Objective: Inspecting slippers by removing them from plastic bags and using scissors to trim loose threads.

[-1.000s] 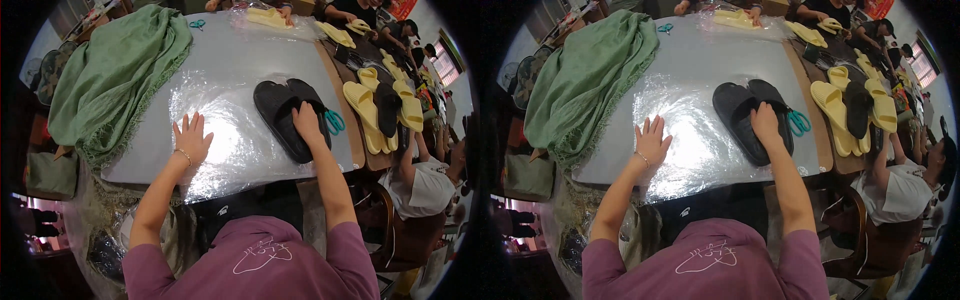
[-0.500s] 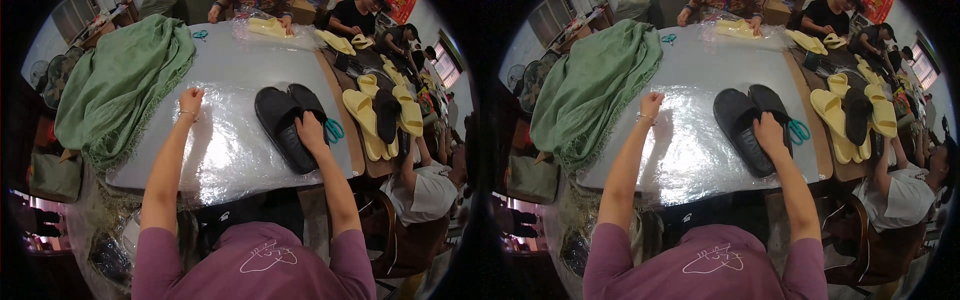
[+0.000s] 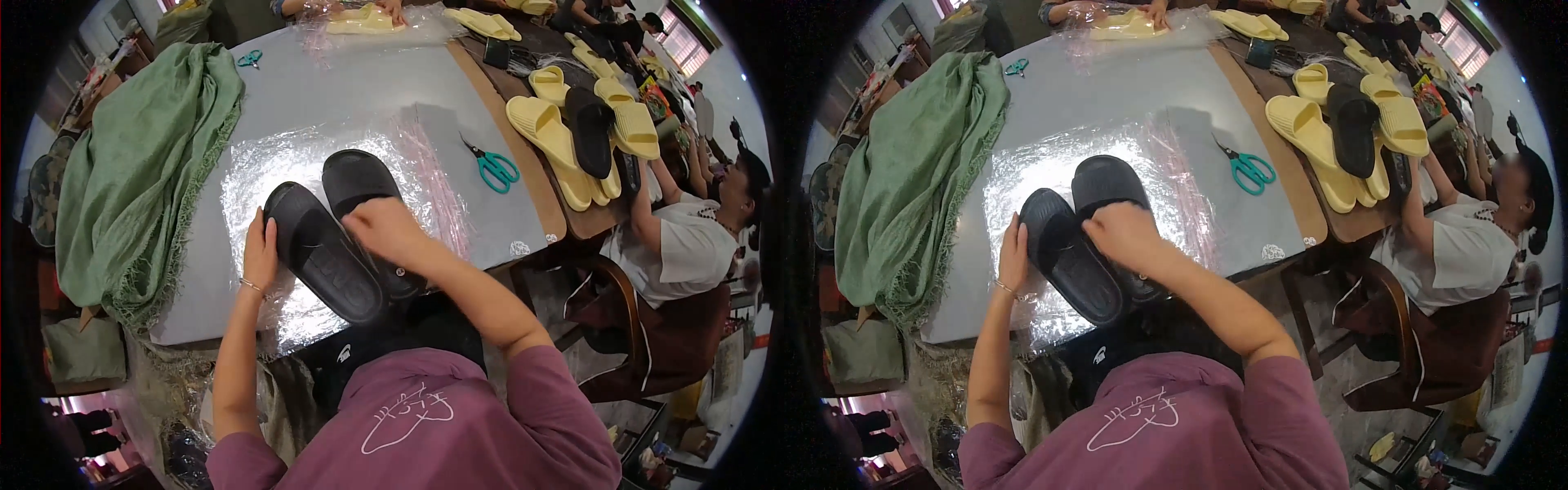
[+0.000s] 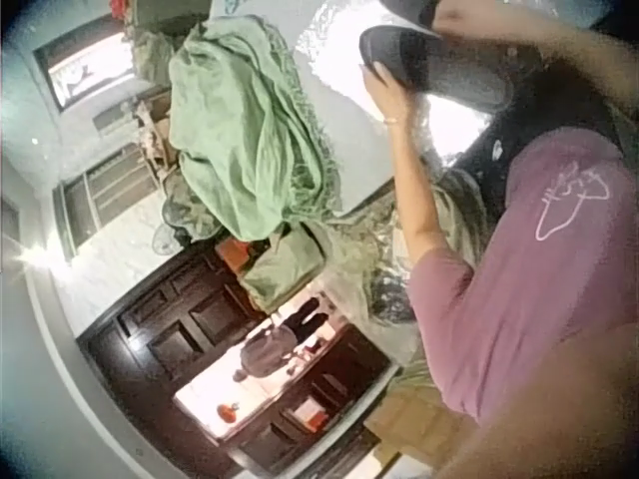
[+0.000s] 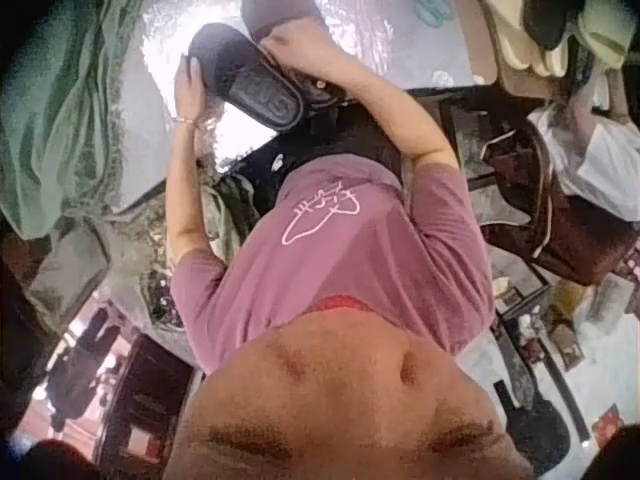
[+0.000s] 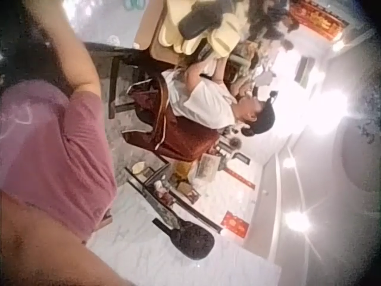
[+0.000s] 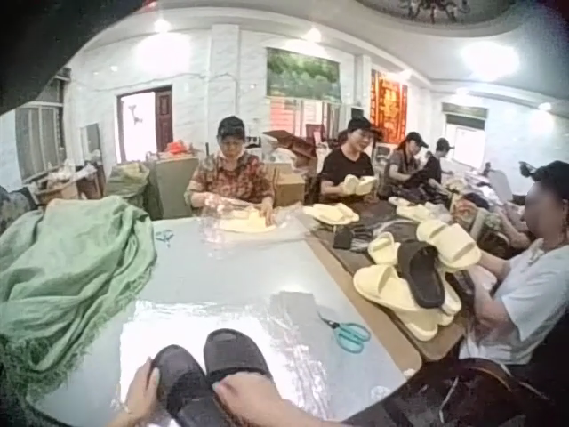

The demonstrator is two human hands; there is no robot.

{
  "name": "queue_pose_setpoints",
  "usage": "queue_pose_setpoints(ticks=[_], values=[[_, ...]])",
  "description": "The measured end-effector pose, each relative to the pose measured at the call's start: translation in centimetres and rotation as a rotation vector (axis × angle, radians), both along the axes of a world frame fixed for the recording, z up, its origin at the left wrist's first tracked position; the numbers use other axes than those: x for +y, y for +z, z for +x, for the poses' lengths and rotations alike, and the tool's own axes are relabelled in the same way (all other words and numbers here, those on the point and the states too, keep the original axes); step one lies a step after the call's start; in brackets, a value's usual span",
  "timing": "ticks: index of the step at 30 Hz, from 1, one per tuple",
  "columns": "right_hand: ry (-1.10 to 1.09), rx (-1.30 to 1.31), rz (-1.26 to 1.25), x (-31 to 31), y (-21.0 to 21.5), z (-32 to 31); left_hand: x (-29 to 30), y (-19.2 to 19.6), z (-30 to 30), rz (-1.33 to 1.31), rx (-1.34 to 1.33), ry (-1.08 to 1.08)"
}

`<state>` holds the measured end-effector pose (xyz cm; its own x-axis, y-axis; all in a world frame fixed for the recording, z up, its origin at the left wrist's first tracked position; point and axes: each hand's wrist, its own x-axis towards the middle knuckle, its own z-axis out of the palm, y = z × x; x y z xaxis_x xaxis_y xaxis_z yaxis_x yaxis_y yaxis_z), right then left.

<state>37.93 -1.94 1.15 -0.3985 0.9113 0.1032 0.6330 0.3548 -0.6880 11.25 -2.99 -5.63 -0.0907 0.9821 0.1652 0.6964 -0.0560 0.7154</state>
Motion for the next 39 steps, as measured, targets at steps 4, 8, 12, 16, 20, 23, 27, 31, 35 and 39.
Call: queue_pose_setpoints(ticks=[4,8,12,16,20,23,27,31,35,39], values=[[-0.523,0.077,0.372,5.1,-0.3,7.4,-0.6,-0.3,1.7,0.096,0.015,0.026],[-0.521,-0.030,0.255,11.0,-4.3,12.2,-0.6,-0.7,1.9,0.142,0.046,0.028],[-0.404,-0.095,0.058,12.4,-4.9,10.5,-0.7,-0.7,1.9,0.135,0.057,0.039],[-0.162,0.058,-0.261,13.6,-3.2,9.9,-0.5,-0.9,1.8,0.154,0.096,0.032],[-0.164,0.497,-0.624,14.1,-1.0,8.5,-0.6,-0.8,1.6,0.142,0.095,0.038],[-0.025,0.536,-0.705,15.8,-0.7,9.7,-0.5,-0.5,1.9,0.156,0.094,0.033],[0.012,0.455,-0.577,17.4,-1.2,11.3,-0.4,-0.4,2.1,0.148,0.105,0.025],[-0.079,0.114,-0.149,16.9,-1.8,10.6,-0.6,-0.4,1.7,0.166,0.113,0.023],[-0.046,-0.051,0.171,16.1,-2.2,9.5,-0.7,-0.3,1.9,0.150,0.120,0.032],[-0.169,0.053,0.203,16.2,-2.6,9.3,-0.7,-0.5,1.8,0.170,0.116,0.029]])
